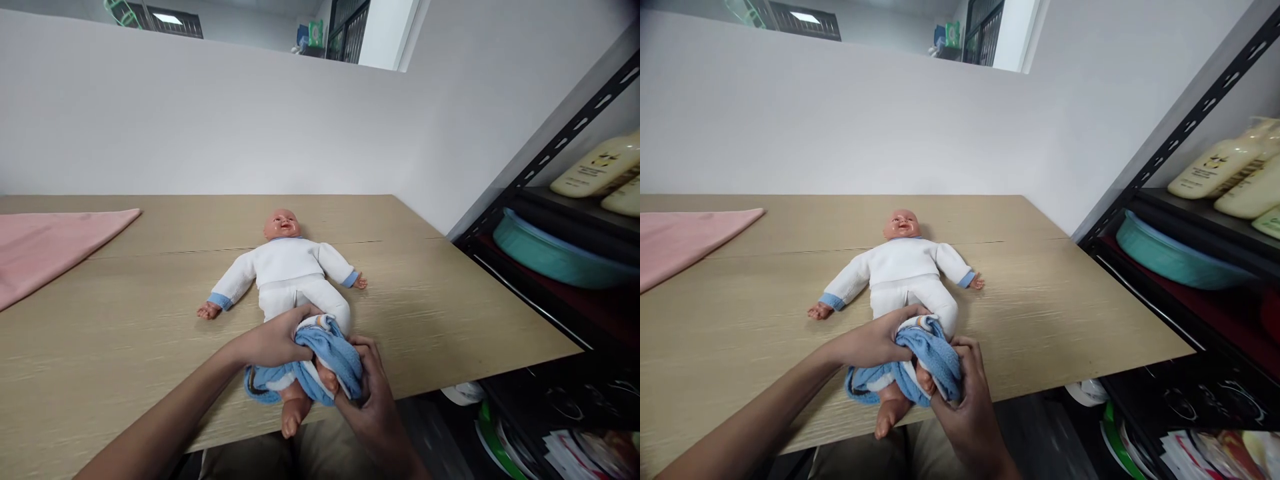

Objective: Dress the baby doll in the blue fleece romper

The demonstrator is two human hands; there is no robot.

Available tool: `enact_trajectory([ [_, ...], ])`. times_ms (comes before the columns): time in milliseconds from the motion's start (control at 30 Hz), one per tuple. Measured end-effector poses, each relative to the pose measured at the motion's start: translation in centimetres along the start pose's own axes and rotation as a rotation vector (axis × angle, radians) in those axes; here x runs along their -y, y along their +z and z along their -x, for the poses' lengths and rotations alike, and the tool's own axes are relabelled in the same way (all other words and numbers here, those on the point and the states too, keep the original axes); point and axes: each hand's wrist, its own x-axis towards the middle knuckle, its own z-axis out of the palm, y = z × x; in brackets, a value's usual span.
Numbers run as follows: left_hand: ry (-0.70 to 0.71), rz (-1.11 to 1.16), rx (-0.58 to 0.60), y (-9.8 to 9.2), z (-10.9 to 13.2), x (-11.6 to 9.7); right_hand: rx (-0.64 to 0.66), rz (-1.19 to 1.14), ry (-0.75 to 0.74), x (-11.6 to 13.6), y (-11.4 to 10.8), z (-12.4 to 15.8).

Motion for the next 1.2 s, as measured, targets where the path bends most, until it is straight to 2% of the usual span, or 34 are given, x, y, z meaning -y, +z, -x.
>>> enact_trajectory([
  [100, 0.058, 0.008, 0.019, -0.5, -0.1, -0.1, -0.068, -0.070, -0.009, -0.4, -0.4, -0.2],
  [167, 0.100, 0.017, 0.050, -0.8, -0.2, -0.2, -0.053, -0.169, 0.037, -0.9, -1.0, -0.7],
  [267, 0.099, 0.064, 0.088, -1.2, -0.2, -0.2, 0.117, -0.316, 0.146, -1.4, -2.3, -2.1],
  [400, 0.088, 0.059, 0.110, -1.5, -0.2, -0.2, 0.418, -0.345, 0.226, -1.8, -4.4, -5.2],
  [500, 0.079, -0.020, 0.039, -1.6, 0.0, -0.8, 0.575, -0.373, 0.211, -1.7, -6.1, -7.4],
  [567, 0.069, -0.089, -0.021, -1.5, 0.4, -1.4, 0.630, -0.366, 0.208, -1.2, -6.9, -8.5],
  [667, 0.006, -0.203, -0.135, -1.5, 1.9, -1.8, 0.583, -0.183, 0.093, 0.2, -6.9, -9.6],
  [767, -0.083, -0.266, -0.287, -1.4, 4.3, -1.2, 0.504, -0.063, -0.053, 1.1, -5.8, -11.0],
  [867, -0.147, -0.238, -0.426, -1.0, 6.9, 0.3, 0.561, -0.181, 0.016, 0.6, -4.6, -12.7],
  [1000, -0.171, -0.048, -0.401, 0.2, 8.9, 2.8, 0.652, -0.223, 0.130, -0.8, -3.9, -15.1],
  [1100, -0.145, 0.101, -0.433, 1.4, 9.0, 3.8, 0.656, -0.178, 0.044, -1.0, -3.3, -16.0],
  [1200, -0.070, 0.097, -0.517, 2.1, 8.5, 4.0, 0.595, -0.259, 0.031, -0.9, -2.4, -16.4],
])
